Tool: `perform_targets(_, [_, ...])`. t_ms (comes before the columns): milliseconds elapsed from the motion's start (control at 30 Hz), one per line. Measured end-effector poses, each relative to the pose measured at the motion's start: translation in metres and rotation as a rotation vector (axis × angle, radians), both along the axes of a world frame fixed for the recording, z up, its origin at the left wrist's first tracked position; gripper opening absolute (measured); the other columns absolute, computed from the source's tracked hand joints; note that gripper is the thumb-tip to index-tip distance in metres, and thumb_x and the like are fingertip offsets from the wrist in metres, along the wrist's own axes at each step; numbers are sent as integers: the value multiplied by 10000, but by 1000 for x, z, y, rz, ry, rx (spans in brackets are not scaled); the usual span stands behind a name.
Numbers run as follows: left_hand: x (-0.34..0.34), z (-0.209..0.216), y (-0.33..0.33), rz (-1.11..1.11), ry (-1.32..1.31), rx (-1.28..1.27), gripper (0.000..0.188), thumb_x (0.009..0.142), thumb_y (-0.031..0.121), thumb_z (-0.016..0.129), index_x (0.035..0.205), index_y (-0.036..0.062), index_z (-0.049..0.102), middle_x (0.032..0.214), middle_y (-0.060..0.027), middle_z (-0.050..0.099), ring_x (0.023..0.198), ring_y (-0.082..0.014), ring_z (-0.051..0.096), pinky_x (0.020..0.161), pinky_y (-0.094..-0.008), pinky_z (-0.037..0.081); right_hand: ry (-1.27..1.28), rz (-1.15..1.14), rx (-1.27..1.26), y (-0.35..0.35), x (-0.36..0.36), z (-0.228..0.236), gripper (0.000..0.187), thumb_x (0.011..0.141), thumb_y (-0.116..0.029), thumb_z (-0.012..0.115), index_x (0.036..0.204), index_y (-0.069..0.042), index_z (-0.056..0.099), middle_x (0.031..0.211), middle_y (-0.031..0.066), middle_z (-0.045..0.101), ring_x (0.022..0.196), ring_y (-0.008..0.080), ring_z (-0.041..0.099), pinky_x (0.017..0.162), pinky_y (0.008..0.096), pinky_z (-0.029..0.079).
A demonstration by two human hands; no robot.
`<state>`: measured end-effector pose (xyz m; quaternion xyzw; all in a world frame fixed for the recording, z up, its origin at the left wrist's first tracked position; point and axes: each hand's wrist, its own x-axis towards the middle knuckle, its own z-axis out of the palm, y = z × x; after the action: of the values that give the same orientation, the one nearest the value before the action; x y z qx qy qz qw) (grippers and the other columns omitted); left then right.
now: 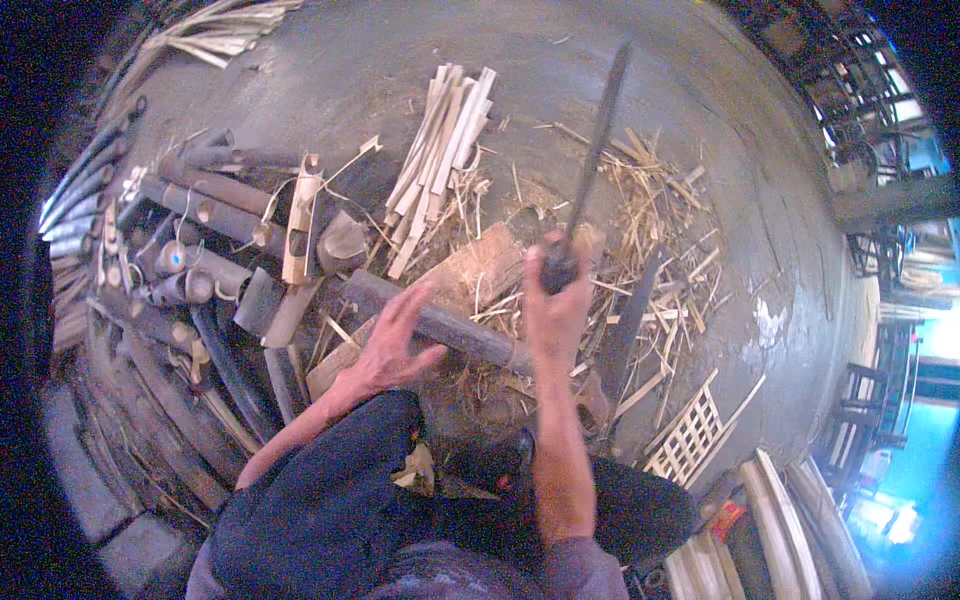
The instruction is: The person sits on the floor and works with bamboo pieces, using a saw and a mallet to cut and shape them. They handle multiple bamboo segments, aligning and striking them to form lattice-like structures.
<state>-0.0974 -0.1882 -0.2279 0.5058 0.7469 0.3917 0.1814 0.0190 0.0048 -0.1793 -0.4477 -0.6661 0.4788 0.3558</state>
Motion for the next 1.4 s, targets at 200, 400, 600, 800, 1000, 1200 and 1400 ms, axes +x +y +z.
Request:
perform_targets(200, [9,-61,-69,759,-648,90,572,906,262,604,1352,1,358,1259,-168,485,1121,-247,513,990,-353,391,382,128,162,40,-45,27,193,933,-212,588,998,-39,532,677,1,529,627,80,512,617,262,439])
perform_targets(400, [-8,-77,-12,825,-891,301,688,897,302,634,1375,-38,273,1228,-168,499,1128,-220,489,1006,-341,359,-5,76,62,58,-14,-175,283,899,-294,632,904,-12,609,798,62,658,728,149,601,699,269,466])
perform_targets(600, [-49,-126,22,930,-1198,329,522,781,291,756,1159,33,505,1096,-80,584,940,-181,544,821,-357,453,-432,-39,37,47,29,-89,330,850,-347,657,908,-22,655,780,127,669,717,206,621,650,344,471])
perform_targets(800, [-97,-54,-5,725,-1377,693,560,792,361,721,1210,61,500,1140,-73,558,1022,-226,544,930,-429,446,-586,-26,-47,20,100,-35,364,800,-322,689,979,-11,633,812,189,660,799,321,657,714,398,486])
perform_targets(1000, [-134,27,-24,680,-1137,915,550,835,402,644,1226,47,490,1145,-103,565,1088,-265,532,953,-469,426,-177,-167,-362,-57,127,-41,291,864,-279,645,965,-10,603,682,27,586,526,98,540,507,276,454])
perform_targets(1200, [-122,-2,-32,633,-1074,946,622,835,526,626,1269,108,472,1154,-84,565,1088,-248,530,971,-450,410,-285,-130,-409,-118,133,-104,298,861,-295,633,943,-14,577,571,13,523,469,99,504,448,277,411])
perform_targets(1400, [-125,-13,-34,685,-1040,940,547,848,457,653,1196,59,514,1077,-88,589,1007,-245,565,922,-429,447,-475,-12,-214,-133,125,-118,407,856,-351,625,1006,23,565,754,195,634,700,329,635,646,415,484])
